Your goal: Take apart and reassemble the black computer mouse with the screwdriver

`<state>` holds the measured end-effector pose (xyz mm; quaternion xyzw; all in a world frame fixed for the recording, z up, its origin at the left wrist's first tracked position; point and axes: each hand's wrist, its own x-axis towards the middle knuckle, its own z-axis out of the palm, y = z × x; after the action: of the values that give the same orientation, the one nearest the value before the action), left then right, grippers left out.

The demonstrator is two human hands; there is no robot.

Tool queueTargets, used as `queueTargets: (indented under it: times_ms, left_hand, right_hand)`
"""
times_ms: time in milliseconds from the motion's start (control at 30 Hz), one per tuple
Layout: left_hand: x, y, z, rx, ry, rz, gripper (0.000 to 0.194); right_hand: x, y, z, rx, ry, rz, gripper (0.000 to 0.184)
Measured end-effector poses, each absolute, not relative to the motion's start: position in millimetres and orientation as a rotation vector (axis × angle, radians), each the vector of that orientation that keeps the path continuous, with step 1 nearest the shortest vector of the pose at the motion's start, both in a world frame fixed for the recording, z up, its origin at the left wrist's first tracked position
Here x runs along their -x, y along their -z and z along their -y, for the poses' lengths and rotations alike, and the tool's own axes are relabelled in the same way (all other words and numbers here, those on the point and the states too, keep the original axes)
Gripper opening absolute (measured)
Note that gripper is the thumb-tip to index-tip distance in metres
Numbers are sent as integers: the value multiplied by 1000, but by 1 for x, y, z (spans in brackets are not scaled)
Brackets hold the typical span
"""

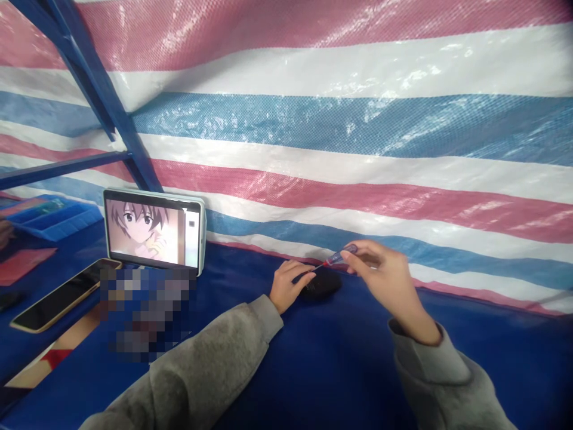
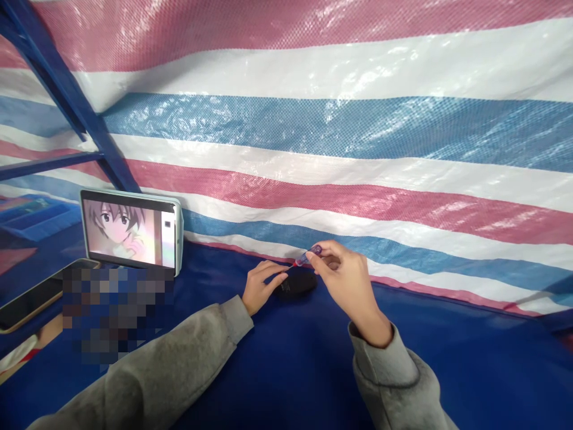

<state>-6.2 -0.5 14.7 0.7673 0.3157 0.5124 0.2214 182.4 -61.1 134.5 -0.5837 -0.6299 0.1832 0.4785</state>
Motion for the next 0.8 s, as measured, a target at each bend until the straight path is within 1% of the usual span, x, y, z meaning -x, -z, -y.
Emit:
queueTargets:
  times_ms: [433, 800]
  left_hand:
    - [5, -11, -3, -2093, -1533, -855, 28]
    - [6, -13, -1, -1980, -1612, -859, 21]
  right_hand:
    - [-185, -131, 58, 1430, -476, 1492, 32]
    - [-182, -131, 53, 1329, -684, 1346, 31]
